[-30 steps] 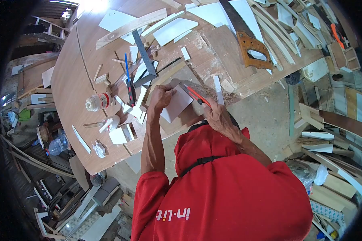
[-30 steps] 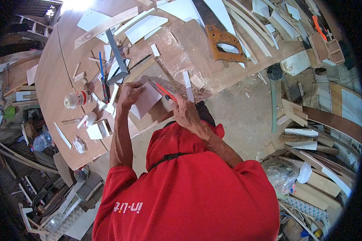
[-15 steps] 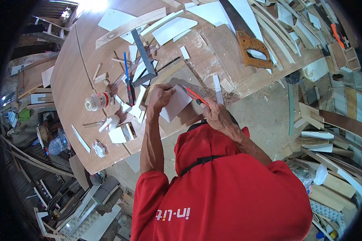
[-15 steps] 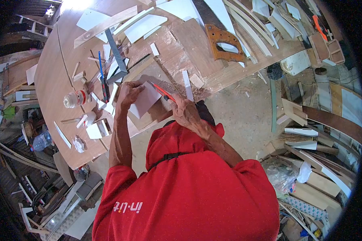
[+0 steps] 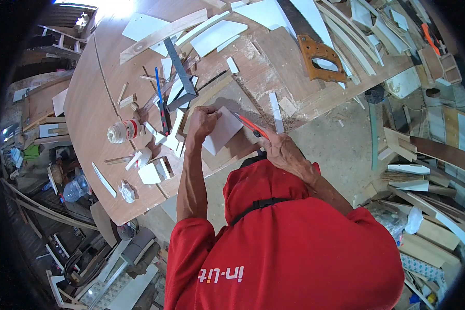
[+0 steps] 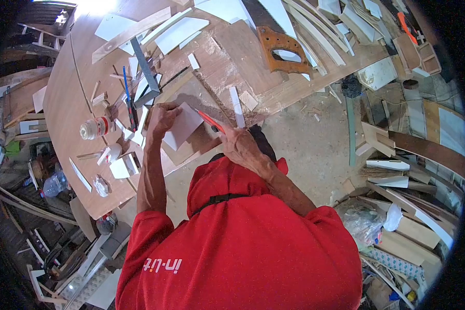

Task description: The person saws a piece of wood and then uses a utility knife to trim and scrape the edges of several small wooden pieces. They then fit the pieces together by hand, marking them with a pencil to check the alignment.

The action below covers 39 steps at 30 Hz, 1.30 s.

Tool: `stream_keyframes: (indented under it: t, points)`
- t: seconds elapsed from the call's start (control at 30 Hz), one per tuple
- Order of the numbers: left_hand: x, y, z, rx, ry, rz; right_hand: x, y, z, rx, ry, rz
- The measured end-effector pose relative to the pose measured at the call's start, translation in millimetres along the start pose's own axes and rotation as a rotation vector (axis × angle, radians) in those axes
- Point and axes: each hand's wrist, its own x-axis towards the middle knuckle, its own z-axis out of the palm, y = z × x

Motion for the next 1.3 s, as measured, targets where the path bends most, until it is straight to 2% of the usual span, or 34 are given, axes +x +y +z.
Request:
stream_keyframes:
  t: [0.17,0.23,0.27,0.33,0.37,0.43,0.63,0.7,0.77,0.83,0.93,1.0,1.03,1.1,1.17,1.23,1.3]
  points:
    - [-7,11,-1,-0.007,0.023,-0.036,-7,11,0,0.020,-0.001,-0.020]
    - [-10,9,-3,-0.016,0.022,-0.022,-10,15,5,0.133,0.139,-0.004]
    - [-11,6,-4,-0.025,0.014,-0.017,-13,19,6,0.135,0.140,-0.012]
    - [-9,-14,0,-0.089,0.043,0.021,-16,10,-3,0.894,0.014,0.410]
    - [-8,-24,2,-0.156,0.067,0.058,-16,11,-3,0.893,0.010,0.406]
    - [-13,-19,-3,-0.156,0.068,0.062,-16,12,-3,1.219,0.052,0.340]
    - [-15,-26,-9,-0.309,0.137,0.100,-8,17,2,1.170,0.008,0.321]
    - [-14,-28,-7,-0.273,0.214,0.106,-4,18,7,1.151,-0.004,0.276]
    - [-10,-30,-9,-0.213,0.245,0.084,5,14,13,0.968,0.009,0.277]
    - [-8,-28,-11,-0.152,0.274,0.059,13,4,16,0.922,0.023,0.268]
    - [-7,-24,-15,-0.171,0.408,0.089,18,-6,19,0.930,0.049,0.248]
    - [-11,-19,-20,-0.172,0.460,0.226,17,-12,18,0.982,0.055,0.242]
    - [-16,-14,-20,-0.175,0.459,0.222,16,-14,16,1.036,0.080,0.273]
    - [-27,-2,-12,-0.407,0.296,0.220,13,-11,13,1.085,0.115,0.310]
    - [-34,4,2,-0.455,0.250,0.225,10,0,9,0.917,0.096,0.318]
    - [-39,10,15,-0.453,0.128,0.229,5,0,4,0.873,0.114,0.328]
    - [-40,7,37,-0.467,0.127,0.247,1,12,9,0.577,0.166,0.244]
